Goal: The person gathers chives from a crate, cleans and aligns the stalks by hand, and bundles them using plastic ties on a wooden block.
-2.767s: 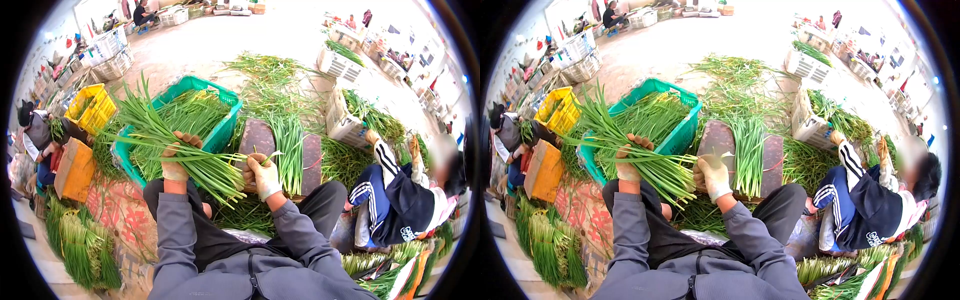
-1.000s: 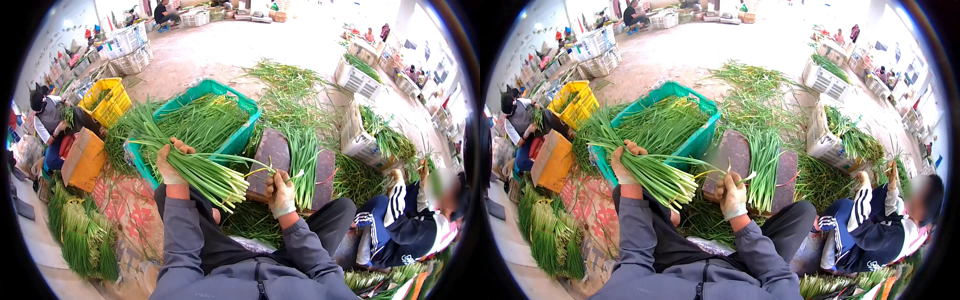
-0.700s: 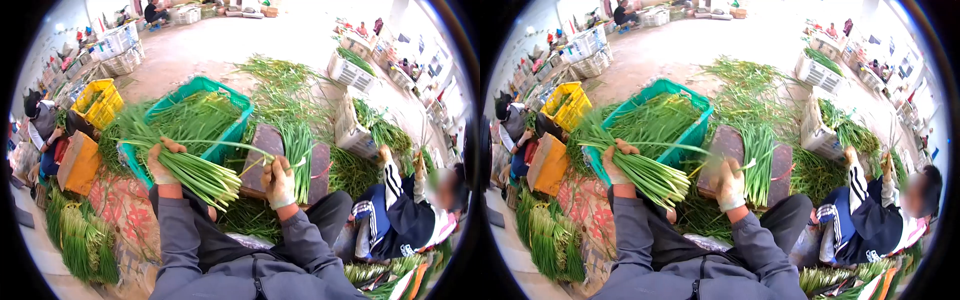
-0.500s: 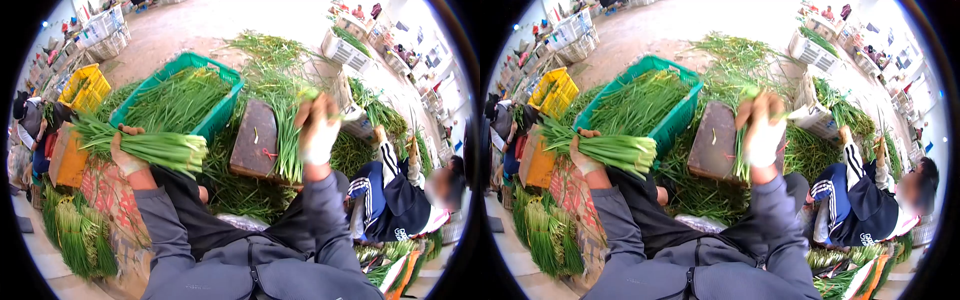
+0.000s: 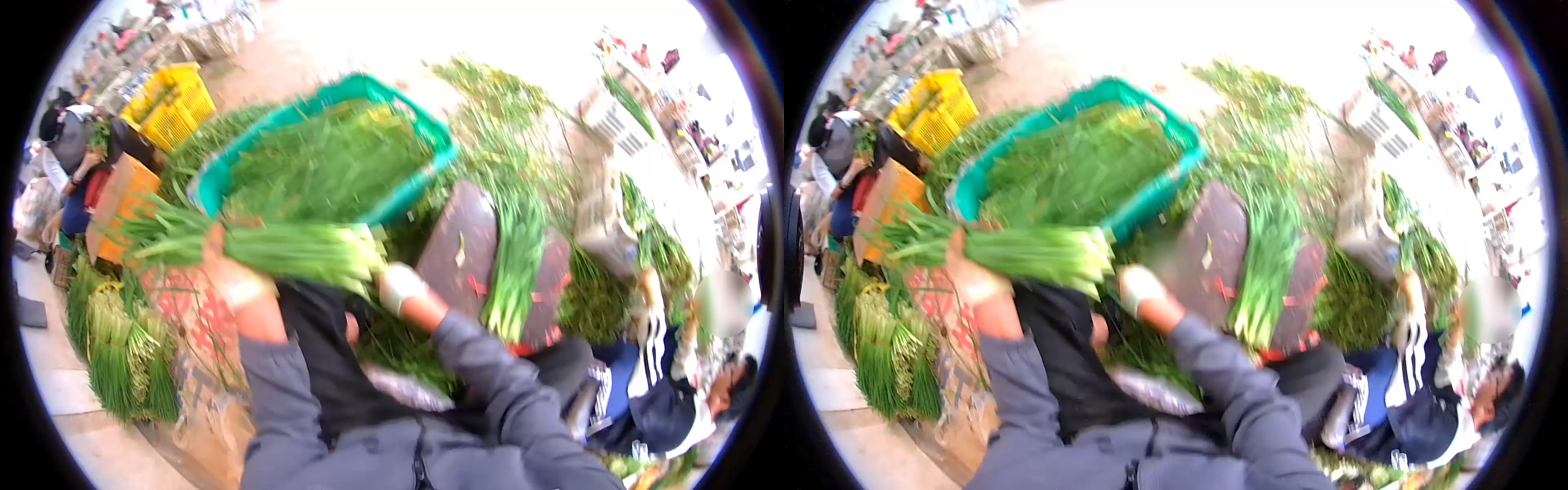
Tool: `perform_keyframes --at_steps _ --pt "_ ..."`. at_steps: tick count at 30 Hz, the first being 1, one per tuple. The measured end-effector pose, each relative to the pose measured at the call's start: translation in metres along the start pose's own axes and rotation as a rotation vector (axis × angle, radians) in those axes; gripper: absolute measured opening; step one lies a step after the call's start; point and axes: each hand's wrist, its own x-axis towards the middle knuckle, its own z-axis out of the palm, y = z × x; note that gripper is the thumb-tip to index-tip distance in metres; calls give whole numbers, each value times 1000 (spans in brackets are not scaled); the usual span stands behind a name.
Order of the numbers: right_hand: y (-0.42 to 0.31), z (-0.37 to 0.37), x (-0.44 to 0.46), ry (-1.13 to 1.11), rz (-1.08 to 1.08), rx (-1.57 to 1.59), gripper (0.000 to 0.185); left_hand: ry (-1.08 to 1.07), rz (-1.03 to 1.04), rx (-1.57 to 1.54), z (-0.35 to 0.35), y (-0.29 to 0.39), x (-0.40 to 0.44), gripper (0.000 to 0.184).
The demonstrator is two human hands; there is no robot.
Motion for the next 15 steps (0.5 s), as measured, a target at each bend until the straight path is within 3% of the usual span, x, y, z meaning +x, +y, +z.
perform_keyframes --at_steps 1,2,3,5,6,8,9,11,15 --pt "21 81 19 178 -16 124 16 15 71 90 0 -7 0 18" --pt "54 161 47 315 -168 145 21 60 52 -9 9 -9 -4 18" --pt "75 205 70 297 -272 165 38 -3 53 17 7 -13 -5 19" --pt "59 169 87 -236 392 188 55 -9 -56 -36 9 -16 -10 21" --pt "74 202 94 86 229 -8 59 -8 -59 -25 12 -17 -14 22" --pt "82 211 132 -40 533 246 63 -9 -56 0 16 -23 -12 23" --pt "100 245 143 21 419 133 53 -70 -85 -6 14 -26 -10 27" --pt "92 222 138 -91 207 -140 44 -126 -105 11 18 -31 -7 32" --pt "91 236 122 181 262 -47 49 -189 -113 63 22 -38 -11 35"
